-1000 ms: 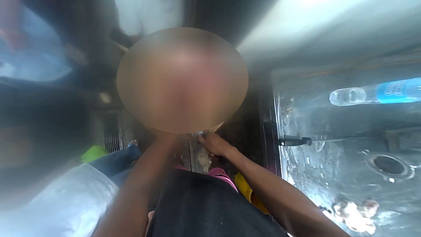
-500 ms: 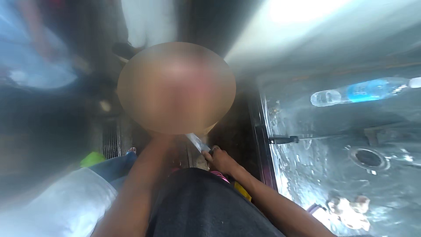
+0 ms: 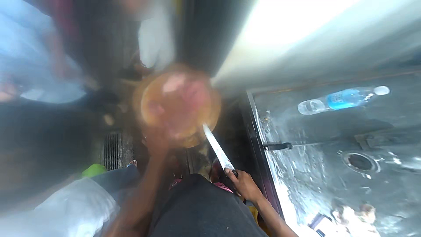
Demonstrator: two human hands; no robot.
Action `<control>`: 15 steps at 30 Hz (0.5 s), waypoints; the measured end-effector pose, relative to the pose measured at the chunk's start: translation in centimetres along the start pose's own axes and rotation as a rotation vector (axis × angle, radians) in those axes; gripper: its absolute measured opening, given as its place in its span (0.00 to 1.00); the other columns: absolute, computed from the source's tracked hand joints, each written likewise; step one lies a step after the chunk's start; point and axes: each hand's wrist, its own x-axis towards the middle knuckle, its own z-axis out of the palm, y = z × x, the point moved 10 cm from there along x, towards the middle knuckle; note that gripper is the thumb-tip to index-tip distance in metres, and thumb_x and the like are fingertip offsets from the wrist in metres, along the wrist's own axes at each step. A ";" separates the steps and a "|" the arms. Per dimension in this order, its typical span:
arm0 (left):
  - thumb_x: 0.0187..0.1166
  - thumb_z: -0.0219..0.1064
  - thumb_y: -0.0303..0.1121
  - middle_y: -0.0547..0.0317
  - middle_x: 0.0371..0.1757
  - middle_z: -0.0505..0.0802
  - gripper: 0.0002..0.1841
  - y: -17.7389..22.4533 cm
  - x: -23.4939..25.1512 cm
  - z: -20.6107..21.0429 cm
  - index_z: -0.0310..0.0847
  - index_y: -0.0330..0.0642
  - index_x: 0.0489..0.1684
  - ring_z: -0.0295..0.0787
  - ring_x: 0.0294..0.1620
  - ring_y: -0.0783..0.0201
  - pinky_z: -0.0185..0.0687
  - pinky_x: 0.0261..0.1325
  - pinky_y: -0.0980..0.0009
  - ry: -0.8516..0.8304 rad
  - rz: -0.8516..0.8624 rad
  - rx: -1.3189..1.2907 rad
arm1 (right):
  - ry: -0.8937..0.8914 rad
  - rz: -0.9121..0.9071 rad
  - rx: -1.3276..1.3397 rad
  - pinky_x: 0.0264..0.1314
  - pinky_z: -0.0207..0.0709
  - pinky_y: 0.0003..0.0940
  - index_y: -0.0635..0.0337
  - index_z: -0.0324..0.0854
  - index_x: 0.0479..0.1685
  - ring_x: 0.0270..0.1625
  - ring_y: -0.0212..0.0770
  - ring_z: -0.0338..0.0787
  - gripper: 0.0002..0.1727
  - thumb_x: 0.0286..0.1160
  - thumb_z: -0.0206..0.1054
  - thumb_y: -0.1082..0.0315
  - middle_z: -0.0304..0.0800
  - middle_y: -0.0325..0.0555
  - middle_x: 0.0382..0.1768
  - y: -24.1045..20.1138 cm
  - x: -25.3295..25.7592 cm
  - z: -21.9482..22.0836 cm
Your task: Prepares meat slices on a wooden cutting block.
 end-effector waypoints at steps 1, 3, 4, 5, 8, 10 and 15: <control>0.81 0.65 0.53 0.40 0.79 0.78 0.24 0.8 -0.4 0.3 0.87 0.53 0.69 0.69 0.81 0.35 0.66 0.74 0.31 -0.053 -0.038 -0.019 | 0.006 -0.008 0.021 0.34 0.85 0.51 0.59 0.83 0.35 0.25 0.48 0.88 0.39 0.83 0.49 0.28 0.86 0.49 0.24 -0.3 0.0 0.1; 0.81 0.67 0.46 0.41 0.73 0.83 0.21 1.5 -0.2 1.1 0.88 0.46 0.65 0.74 0.78 0.40 0.68 0.77 0.37 -0.168 -0.112 -0.125 | 0.011 -0.040 0.039 0.34 0.84 0.49 0.58 0.83 0.34 0.25 0.46 0.87 0.38 0.84 0.50 0.29 0.85 0.48 0.23 -1.3 -0.1 0.3; 0.79 0.68 0.44 0.42 0.65 0.89 0.19 1.7 0.3 1.2 0.89 0.42 0.60 0.81 0.72 0.44 0.73 0.75 0.41 -0.196 -0.122 -0.201 | 0.013 -0.067 0.037 0.34 0.84 0.49 0.58 0.83 0.34 0.25 0.46 0.87 0.38 0.84 0.50 0.29 0.84 0.48 0.24 -1.8 -0.1 0.2; 0.79 0.68 0.42 0.44 0.57 0.92 0.16 2.1 1.0 0.8 0.90 0.39 0.53 0.88 0.63 0.48 0.80 0.69 0.45 -0.214 -0.112 -0.293 | 0.013 -0.093 0.030 0.36 0.84 0.50 0.58 0.84 0.35 0.27 0.46 0.88 0.38 0.84 0.50 0.29 0.85 0.48 0.25 -2.3 -0.2 0.1; 0.81 0.69 0.33 0.41 0.53 0.92 0.14 5.1 2.7 -1.9 0.85 0.32 0.57 0.91 0.52 0.51 0.87 0.59 0.51 -0.281 0.010 -0.601 | 0.023 -0.128 0.051 0.42 0.82 0.54 0.60 0.84 0.36 0.32 0.50 0.88 0.38 0.86 0.50 0.31 0.85 0.51 0.28 -2.3 -0.5 -0.4; 0.85 0.66 0.32 0.42 0.54 0.91 0.15 8.8 3.5 -5.1 0.82 0.33 0.62 0.92 0.50 0.51 0.89 0.57 0.51 -0.316 0.196 -0.582 | 0.042 -0.123 0.139 0.37 0.83 0.51 0.61 0.83 0.35 0.27 0.47 0.87 0.37 0.86 0.51 0.32 0.84 0.50 0.24 -1.4 -0.4 -0.4; 0.87 0.65 0.35 0.52 0.50 0.94 0.11 16.8 2.8 -13.6 0.86 0.42 0.58 0.93 0.46 0.58 0.90 0.55 0.53 -0.216 0.614 -0.318 | 0.047 -0.038 0.344 0.28 0.84 0.45 0.61 0.82 0.36 0.19 0.43 0.85 0.37 0.87 0.50 0.33 0.83 0.47 0.20 1.7 -0.3 1.6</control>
